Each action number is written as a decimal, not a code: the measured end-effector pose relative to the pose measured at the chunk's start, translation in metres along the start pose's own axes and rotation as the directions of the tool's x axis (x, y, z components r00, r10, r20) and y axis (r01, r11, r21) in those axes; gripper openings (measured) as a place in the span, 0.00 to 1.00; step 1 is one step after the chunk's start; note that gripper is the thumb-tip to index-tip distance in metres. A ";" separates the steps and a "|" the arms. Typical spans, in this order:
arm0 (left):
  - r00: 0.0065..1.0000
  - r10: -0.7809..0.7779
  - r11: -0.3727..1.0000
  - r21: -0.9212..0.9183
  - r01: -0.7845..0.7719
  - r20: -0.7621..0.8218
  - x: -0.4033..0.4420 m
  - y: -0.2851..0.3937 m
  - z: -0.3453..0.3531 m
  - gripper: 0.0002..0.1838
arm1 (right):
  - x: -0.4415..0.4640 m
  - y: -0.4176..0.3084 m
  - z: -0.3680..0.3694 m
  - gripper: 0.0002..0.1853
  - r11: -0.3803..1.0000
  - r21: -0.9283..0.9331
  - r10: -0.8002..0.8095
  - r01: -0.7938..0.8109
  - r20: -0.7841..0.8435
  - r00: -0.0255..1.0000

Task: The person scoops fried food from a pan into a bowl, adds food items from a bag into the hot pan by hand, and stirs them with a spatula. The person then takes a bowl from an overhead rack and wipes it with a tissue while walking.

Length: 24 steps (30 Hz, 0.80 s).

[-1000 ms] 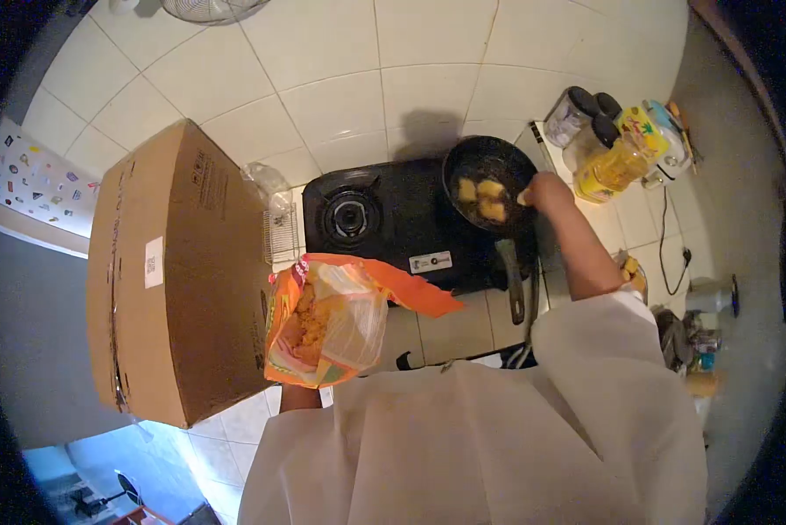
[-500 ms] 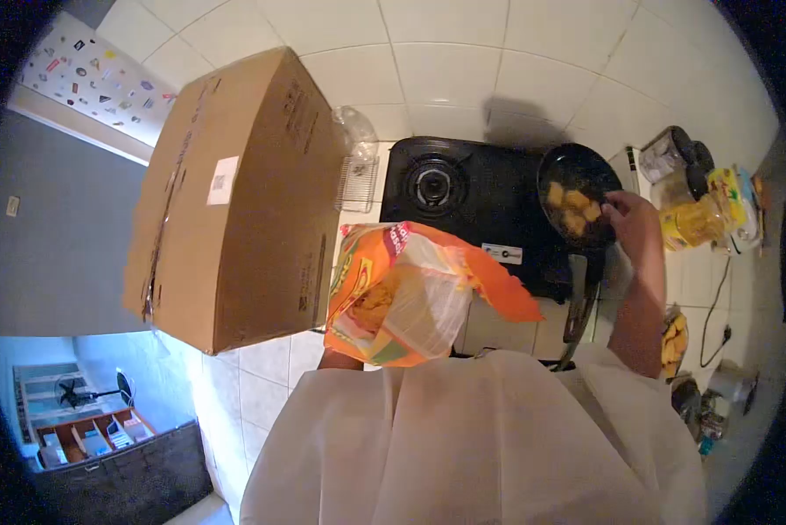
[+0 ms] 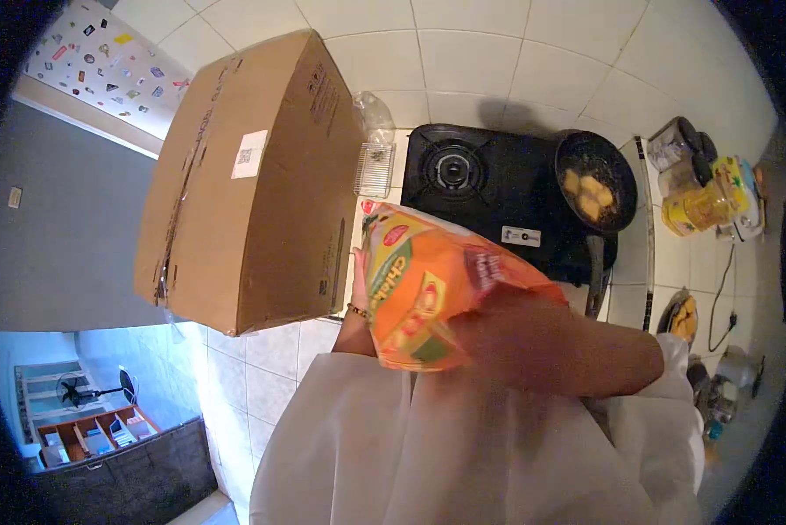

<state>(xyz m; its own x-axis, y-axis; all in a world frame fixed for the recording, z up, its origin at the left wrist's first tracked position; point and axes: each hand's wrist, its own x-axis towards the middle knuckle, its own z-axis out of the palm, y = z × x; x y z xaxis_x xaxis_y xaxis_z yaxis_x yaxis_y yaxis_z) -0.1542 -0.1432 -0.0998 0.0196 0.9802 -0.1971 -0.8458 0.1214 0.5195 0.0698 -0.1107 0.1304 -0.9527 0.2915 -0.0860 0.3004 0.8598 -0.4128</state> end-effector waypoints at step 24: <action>0.978 0.071 0.943 0.334 -0.001 -0.196 -0.024 0.013 -0.004 0.35 | 0.097 0.007 0.105 0.13 0.966 -0.017 0.255 -0.257 -0.073 0.964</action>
<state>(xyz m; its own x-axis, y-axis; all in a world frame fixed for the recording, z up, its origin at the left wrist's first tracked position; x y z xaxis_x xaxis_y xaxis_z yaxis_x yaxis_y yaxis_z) -0.1679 -0.1654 -0.0912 -0.1450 0.9367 -0.3186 -0.6191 0.1653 0.7677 -0.0249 -0.1203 0.0243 -0.8387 0.5309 -0.1217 0.5356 0.7634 -0.3610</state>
